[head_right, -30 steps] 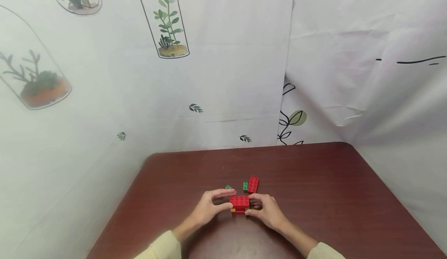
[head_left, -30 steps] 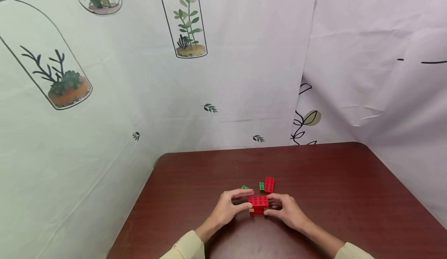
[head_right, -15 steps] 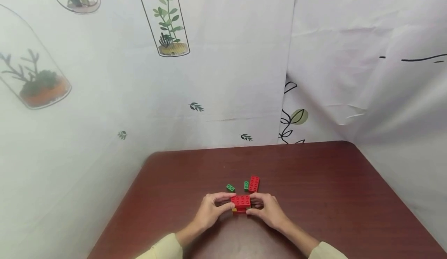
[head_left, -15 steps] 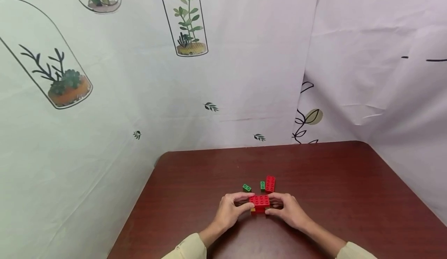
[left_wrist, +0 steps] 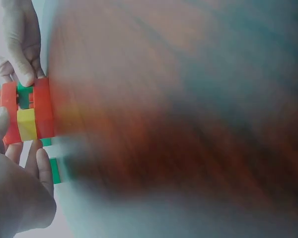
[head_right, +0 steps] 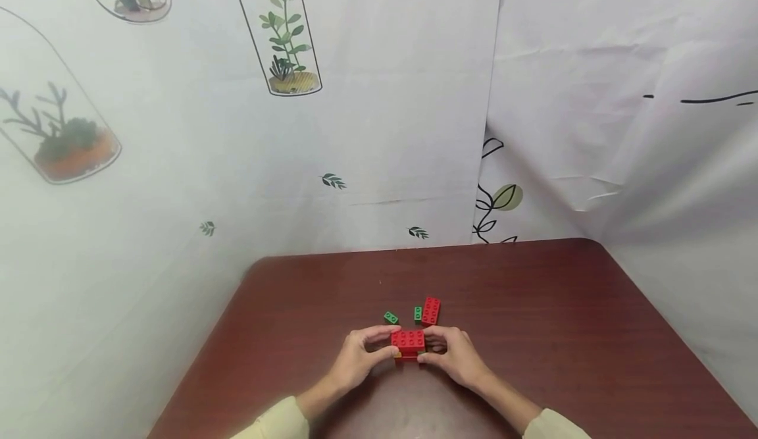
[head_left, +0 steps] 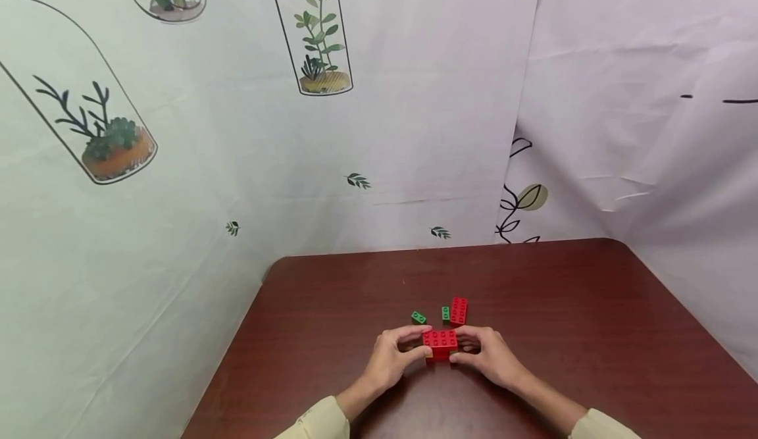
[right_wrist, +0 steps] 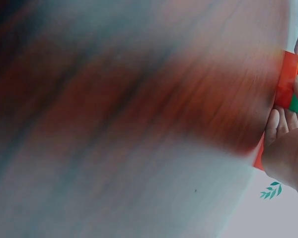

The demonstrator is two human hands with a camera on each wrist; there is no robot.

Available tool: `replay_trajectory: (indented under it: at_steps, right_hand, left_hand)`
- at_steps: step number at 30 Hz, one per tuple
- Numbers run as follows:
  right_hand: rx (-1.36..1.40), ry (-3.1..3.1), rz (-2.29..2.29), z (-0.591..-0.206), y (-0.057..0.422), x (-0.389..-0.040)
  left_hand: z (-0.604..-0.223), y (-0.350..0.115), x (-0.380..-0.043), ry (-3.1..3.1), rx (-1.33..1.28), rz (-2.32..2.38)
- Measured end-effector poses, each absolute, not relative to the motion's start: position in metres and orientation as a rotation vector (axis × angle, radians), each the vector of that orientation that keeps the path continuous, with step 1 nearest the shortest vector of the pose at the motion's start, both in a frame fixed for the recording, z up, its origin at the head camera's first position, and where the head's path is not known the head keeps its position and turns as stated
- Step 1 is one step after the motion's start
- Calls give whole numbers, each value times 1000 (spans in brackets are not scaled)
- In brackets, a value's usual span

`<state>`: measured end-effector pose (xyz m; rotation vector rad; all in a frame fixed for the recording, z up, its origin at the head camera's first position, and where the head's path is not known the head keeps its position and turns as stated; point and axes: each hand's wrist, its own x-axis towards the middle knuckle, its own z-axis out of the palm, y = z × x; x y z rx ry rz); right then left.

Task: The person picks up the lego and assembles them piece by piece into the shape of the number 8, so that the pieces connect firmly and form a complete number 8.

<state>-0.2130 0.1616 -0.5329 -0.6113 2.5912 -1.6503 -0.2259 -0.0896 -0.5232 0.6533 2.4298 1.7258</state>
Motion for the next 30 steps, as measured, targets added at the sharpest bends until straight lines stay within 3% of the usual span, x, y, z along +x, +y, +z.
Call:
replay_trajectory:
  at_steps: [30]
  right_hand:
    - [-529, 2431, -1875, -511, 163, -210]
  left_hand:
    - [-529, -88, -230, 2434, 713, 1763]
